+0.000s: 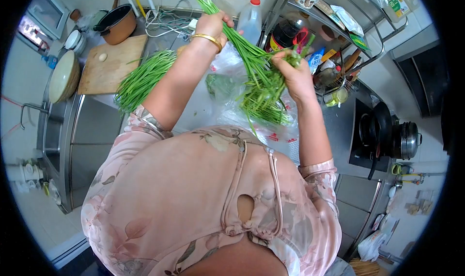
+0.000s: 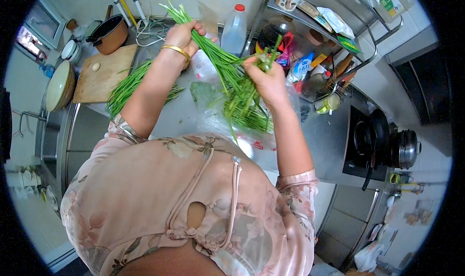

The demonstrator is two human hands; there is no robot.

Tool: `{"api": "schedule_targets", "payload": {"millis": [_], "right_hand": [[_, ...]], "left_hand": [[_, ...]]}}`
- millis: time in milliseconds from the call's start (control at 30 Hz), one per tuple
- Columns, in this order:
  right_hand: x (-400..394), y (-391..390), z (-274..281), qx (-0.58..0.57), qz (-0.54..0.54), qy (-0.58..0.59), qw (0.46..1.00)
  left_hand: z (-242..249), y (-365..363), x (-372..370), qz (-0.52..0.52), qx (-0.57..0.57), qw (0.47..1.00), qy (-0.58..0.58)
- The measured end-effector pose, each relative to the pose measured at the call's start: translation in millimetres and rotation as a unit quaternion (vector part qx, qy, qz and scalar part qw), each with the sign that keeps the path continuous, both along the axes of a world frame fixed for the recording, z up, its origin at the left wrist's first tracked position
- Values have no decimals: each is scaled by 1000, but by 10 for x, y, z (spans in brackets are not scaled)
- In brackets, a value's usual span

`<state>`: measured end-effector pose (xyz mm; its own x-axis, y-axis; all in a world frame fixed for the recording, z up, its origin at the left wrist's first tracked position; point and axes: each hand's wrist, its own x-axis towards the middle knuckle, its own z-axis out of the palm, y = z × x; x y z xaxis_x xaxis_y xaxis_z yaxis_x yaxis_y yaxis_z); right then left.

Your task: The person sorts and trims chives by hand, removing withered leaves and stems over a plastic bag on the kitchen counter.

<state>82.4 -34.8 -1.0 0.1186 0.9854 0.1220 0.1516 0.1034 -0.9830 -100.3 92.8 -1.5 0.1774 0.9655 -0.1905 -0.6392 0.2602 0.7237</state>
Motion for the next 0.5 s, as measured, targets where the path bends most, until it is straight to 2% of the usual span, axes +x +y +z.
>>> {"api": "schedule_targets", "payload": {"millis": [133,333,367,500], "right_hand": [[303,-237,180,-19,11,-124,992],[723,-549,285,-28,-72,-152,985],[769,-573,302,-8,-72,-167,983],[567,-684,618,-52,-54,-166,983]], "left_hand": [[77,26,-88,1,3,1000,-15],[121,77,-163,-21,-17,997,-71],[155,55,-159,-20,-21,997,-73],[134,98,-119,-23,-27,996,-80]]}}
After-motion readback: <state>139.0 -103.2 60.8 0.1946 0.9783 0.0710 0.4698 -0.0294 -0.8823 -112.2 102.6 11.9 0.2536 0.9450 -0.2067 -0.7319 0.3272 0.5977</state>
